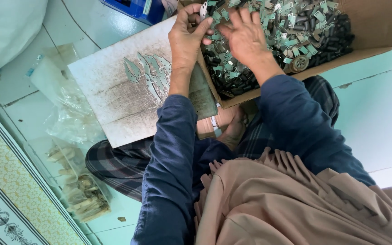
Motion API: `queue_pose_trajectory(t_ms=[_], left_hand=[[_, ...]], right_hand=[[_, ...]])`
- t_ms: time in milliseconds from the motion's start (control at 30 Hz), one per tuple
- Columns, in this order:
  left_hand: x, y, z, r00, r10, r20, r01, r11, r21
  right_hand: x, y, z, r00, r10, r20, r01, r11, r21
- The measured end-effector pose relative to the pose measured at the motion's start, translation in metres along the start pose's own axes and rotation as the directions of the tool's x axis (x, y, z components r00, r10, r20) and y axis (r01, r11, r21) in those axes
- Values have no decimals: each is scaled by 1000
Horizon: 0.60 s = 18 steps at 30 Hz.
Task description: The person sits on the floor and sorts small metal hardware pieces from a cardboard box onto a white board. They then place the sorted pieces into small clear plastic bags, seal the bags, and set them aside. The process is repeated with additional hardware pieces.
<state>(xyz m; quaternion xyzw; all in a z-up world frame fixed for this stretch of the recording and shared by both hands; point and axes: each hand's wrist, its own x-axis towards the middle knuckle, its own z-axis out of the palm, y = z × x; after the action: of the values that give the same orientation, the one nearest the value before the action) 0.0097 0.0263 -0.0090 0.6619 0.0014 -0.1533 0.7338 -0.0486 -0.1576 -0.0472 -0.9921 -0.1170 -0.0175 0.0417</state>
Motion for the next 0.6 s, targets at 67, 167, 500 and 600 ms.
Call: queue_pose_trajectory(t_ms=[67, 167, 500, 600], left_hand=[[0, -2, 0, 1000, 2, -16, -2, 1000, 9], [1, -3, -1, 1000, 1, -14, -1, 999, 33], [-5, 2, 1, 1000, 6, -21, -5, 998, 58], [-8, 5, 2, 1000, 0, -27, 2, 995, 101]], right_hand=[[6, -5, 10, 992, -19, 127, 25, 998, -49], [6, -2, 14, 992, -29, 122, 39, 996, -85], [5, 3, 29, 994, 65, 89, -63, 998, -22], [4, 3, 24, 984, 75, 159, -83, 995, 47]])
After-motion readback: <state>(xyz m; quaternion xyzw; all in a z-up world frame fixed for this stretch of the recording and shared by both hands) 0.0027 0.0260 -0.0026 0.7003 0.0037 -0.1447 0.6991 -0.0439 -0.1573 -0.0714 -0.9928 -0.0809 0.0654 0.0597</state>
